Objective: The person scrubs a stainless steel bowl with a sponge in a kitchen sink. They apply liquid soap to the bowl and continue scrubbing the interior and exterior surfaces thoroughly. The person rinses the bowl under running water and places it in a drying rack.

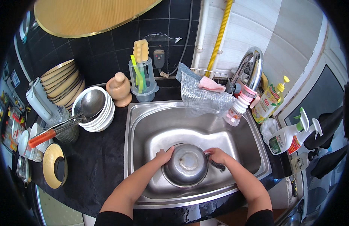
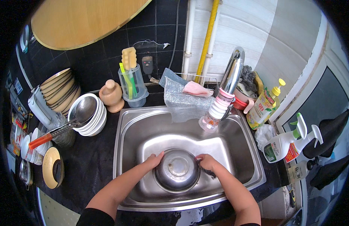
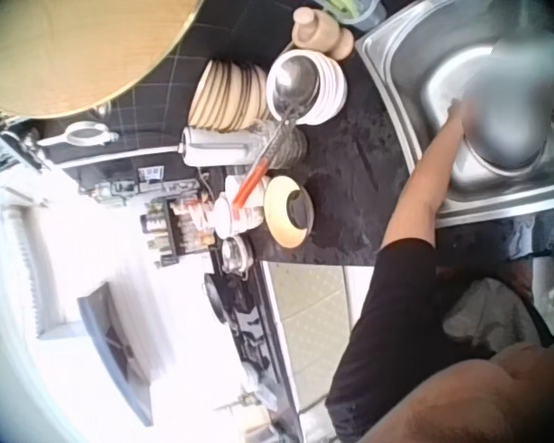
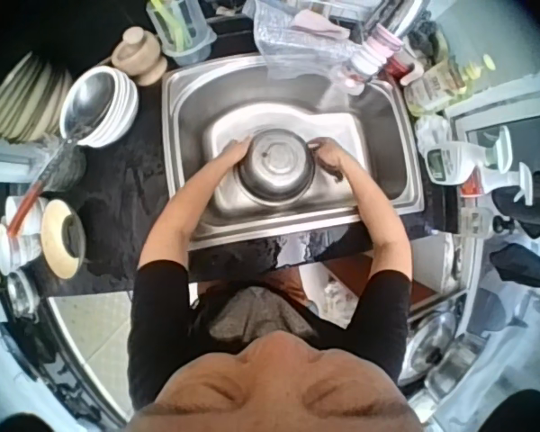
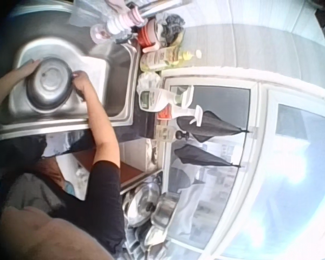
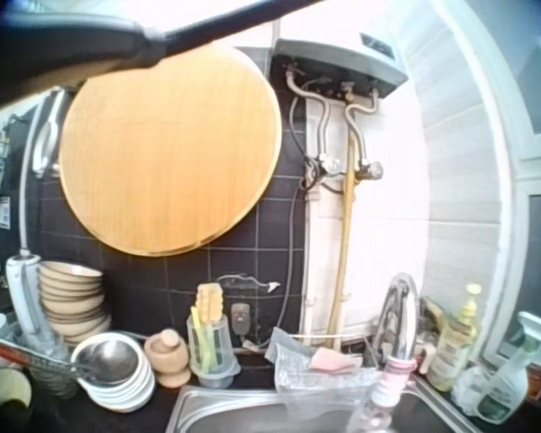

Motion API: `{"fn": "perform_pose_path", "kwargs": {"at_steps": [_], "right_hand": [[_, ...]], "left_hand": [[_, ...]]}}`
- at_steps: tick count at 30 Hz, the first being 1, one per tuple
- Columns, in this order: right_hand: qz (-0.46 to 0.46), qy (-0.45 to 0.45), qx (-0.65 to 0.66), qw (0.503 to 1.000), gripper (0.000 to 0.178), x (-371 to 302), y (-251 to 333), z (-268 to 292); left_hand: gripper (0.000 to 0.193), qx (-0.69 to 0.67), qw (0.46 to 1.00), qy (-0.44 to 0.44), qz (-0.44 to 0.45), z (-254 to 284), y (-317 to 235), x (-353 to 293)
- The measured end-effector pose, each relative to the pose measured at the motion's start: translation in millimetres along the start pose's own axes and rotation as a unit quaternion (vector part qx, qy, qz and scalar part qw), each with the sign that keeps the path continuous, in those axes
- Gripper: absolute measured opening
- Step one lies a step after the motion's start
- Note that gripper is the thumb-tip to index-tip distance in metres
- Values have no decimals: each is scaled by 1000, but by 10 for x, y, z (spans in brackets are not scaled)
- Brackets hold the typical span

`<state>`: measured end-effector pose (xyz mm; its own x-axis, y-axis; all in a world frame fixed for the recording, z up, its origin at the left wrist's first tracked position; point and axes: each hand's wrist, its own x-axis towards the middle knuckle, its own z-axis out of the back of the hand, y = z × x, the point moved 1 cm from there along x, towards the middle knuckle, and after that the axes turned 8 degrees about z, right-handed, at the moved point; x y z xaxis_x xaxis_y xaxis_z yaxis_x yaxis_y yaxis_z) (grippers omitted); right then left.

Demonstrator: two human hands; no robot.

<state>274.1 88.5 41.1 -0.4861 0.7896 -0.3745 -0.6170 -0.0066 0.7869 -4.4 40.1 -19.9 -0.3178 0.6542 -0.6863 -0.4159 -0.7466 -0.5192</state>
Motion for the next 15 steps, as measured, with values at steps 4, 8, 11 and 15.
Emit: {"fn": "perform_pose_path", "kwargs": {"at_steps": [4,8,11,15], "right_hand": [[20,-106,-25,994,36,-88,357,110],[-65,-87,-244,964,28,-195,340,162],[-141,-15,-285,948,37,-183,115,134],[-36,-97,-174,979,46,-186,93,194]], "left_hand": [[68,-43,992,63,101,163,-172,-470],[31,139,982,124,-26,58,-163,-588],[32,98,979,178,27,-203,-195,-725],[50,132,914,380,-51,-577,-30,-691]]}}
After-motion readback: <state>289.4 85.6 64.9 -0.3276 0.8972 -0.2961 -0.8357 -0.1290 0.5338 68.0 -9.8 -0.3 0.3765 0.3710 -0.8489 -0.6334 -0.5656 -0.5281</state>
